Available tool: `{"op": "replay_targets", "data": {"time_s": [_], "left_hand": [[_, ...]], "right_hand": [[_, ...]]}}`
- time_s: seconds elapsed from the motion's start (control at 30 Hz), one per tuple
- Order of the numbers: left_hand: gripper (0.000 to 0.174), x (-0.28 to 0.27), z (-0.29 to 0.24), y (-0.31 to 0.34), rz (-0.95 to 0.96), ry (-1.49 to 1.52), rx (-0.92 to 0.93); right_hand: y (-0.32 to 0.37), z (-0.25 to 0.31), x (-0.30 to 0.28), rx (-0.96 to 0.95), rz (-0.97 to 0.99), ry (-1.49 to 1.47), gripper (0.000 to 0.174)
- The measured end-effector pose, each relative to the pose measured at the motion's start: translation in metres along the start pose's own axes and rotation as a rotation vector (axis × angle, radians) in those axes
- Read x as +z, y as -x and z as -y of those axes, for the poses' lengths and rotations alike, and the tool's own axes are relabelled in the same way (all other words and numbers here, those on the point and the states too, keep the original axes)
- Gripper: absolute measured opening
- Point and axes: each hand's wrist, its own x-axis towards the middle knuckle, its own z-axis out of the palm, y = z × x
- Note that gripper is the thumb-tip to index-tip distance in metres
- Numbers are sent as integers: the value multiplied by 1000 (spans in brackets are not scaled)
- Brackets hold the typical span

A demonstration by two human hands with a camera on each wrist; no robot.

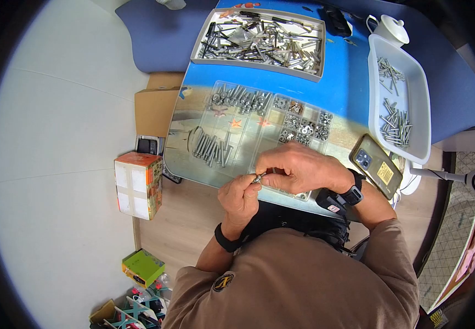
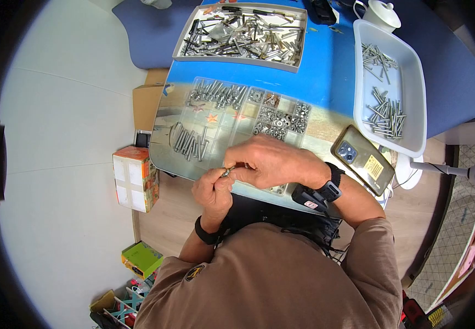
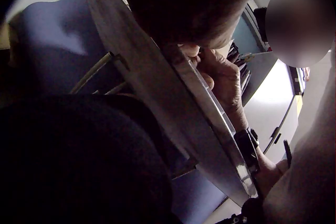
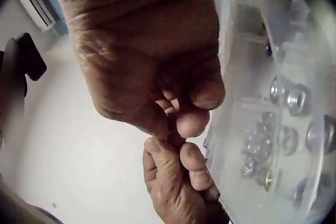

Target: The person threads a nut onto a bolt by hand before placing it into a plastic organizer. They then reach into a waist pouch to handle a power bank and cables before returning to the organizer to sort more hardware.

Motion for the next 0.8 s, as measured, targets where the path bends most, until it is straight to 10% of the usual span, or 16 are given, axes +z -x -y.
{"op": "replay_targets", "data": {"time_s": [0.5, 0.8], "left_hand": [[13, 0, -1, 0, -3, -20, 5], [14, 0, 0, 1, -26, -29, 9]], "right_hand": [[0, 1, 3, 177, 25, -107, 19], [0, -7, 6, -92, -21, -37, 14]]}}
